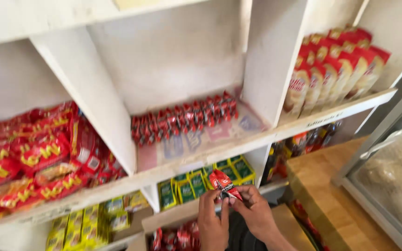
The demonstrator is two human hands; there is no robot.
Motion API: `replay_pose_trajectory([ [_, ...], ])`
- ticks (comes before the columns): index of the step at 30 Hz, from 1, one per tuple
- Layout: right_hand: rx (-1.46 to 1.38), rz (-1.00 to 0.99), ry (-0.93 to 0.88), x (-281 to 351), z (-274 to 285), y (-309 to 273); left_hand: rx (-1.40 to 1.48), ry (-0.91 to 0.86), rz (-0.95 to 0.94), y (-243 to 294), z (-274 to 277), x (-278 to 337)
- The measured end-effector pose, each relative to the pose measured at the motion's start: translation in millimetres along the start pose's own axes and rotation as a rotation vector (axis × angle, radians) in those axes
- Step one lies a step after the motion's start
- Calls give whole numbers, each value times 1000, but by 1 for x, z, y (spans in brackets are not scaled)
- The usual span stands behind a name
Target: Organizing and stocking small food packets onto grocery store shelves.
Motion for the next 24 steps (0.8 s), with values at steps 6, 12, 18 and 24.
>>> replay_pose_trajectory([
  [6, 492, 242, 127, -62, -3, -113, 83, -70, -215, 33, -51, -95],
  [12, 928, 415, 313, -180, -5, -161, -161, -208, -406, -26, -164, -178],
  [18, 1400, 646, 339, -325, -2, -102, -640, -428, -537, -55, -217, -233],
  [24, 1120, 382, 193, -325, -7, -107, -747, -574, -471, -76, -216, -238],
])
Point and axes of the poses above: each hand's wrist, its own x-axis away from the middle knuckle, its own z-axis out of the back of the hand, y = z × x, the point moved 6 cm from there along -x, towards the middle knuckle, and after that the axes turned 7 degrees about y, right-handed, at the moved point
